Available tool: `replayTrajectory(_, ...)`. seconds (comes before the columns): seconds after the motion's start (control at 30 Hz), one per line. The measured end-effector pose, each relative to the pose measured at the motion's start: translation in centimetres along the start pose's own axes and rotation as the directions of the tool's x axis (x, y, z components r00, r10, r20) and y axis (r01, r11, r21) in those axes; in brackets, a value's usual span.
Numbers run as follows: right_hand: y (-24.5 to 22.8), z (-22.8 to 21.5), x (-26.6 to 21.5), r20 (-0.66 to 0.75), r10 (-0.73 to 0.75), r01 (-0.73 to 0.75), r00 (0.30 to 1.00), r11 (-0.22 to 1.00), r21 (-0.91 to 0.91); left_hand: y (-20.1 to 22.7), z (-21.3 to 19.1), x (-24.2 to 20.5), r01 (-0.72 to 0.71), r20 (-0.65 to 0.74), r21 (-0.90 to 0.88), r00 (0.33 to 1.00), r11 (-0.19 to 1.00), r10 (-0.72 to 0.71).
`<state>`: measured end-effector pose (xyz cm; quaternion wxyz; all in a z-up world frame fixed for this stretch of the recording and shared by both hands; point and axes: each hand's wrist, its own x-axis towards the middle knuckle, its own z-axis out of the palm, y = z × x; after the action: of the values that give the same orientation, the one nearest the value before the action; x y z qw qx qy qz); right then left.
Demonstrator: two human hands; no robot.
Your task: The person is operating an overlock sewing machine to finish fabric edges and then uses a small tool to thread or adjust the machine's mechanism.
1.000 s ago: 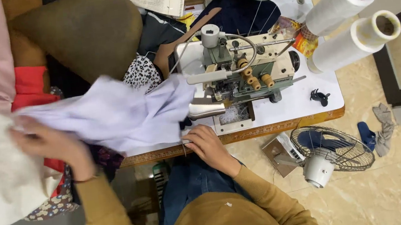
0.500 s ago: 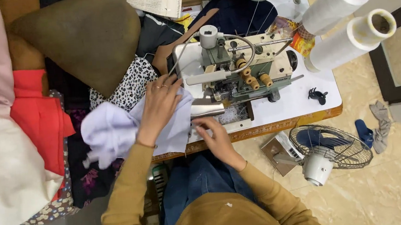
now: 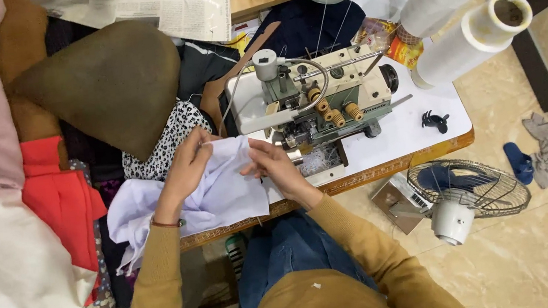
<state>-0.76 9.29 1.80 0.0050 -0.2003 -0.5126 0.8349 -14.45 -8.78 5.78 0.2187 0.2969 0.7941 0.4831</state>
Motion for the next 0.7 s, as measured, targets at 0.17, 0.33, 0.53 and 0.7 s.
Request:
replayTrajectory(0.17, 0.3, 0.4, 2.0, -0.084, -0.007, 0.008, 0.996, 1.000, 0.013, 1.8, 0.1, 0.1, -0.002, 0.005, -0.028, 1.000, 1.000, 0.002)
replayTrajectory(0.33, 0.6, 0.4, 2.2, -0.132, -0.007, 0.008, 0.991, 1.000, 0.006, 6.0, -0.7, 1.4, 0.103, 0.094, 0.178, 0.988, 0.979, -0.122)
replayTrajectory(0.53, 1.8, -0.6, 2.8, -0.200, -0.046, 0.035, 0.979, 0.998, -0.057, 6.0, -1.3, 2.4, -0.056, 0.169, 0.581, 0.984, 0.812, -0.052)
replayTrajectory(0.7, 2.4, -1.8, 2.6, -0.211, -0.088, 0.076, 0.973, 0.995, -0.065, 5.9, -2.1, 1.8, -0.179, 0.120, 0.610, 0.984, 0.772, 0.133)
